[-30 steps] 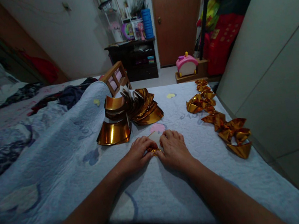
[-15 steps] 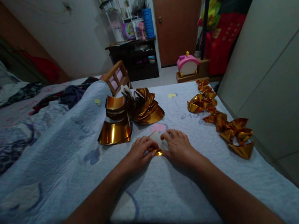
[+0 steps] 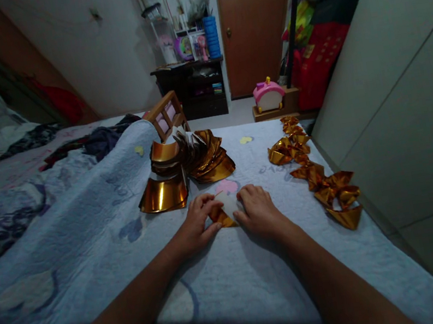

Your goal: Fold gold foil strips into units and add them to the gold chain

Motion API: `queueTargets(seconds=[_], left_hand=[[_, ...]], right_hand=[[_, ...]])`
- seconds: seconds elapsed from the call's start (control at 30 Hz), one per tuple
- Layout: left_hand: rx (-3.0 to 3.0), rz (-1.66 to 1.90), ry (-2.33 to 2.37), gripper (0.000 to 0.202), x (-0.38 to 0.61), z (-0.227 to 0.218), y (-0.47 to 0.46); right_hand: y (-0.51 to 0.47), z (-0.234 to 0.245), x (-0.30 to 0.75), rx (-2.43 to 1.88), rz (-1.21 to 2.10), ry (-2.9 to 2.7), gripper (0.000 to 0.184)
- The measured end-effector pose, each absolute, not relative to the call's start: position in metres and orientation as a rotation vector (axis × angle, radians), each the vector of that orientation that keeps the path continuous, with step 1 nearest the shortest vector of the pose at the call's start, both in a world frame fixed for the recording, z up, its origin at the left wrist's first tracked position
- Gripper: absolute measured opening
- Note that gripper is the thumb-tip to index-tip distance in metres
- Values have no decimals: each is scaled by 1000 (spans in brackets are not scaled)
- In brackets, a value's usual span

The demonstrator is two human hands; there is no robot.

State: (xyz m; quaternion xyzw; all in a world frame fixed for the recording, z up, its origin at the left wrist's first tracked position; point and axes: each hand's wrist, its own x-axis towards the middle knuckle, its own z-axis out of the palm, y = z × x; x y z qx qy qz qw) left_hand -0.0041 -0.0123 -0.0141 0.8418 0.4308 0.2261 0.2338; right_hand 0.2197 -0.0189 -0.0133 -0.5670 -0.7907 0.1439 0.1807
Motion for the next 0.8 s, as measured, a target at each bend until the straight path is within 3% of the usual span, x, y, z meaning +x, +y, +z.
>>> queueTargets(seconds=[0.17, 0.4, 0.6, 0.8], left_hand=[[2255, 673, 1150, 71, -7, -21, -10], [2216, 771, 1096, 85, -6, -19, -10], [2214, 821, 1138, 92, -5, -15, -11], [2248, 825, 1153, 98, -4, -13, -10]], right_hand=[[-20, -14, 213, -1603, 367, -2250, 28], [-21, -9, 213, -1522, 496, -2238, 17], [-24, 1, 210, -1468, 645, -2152, 28], [-25, 4, 208, -1405, 836, -2096, 25]])
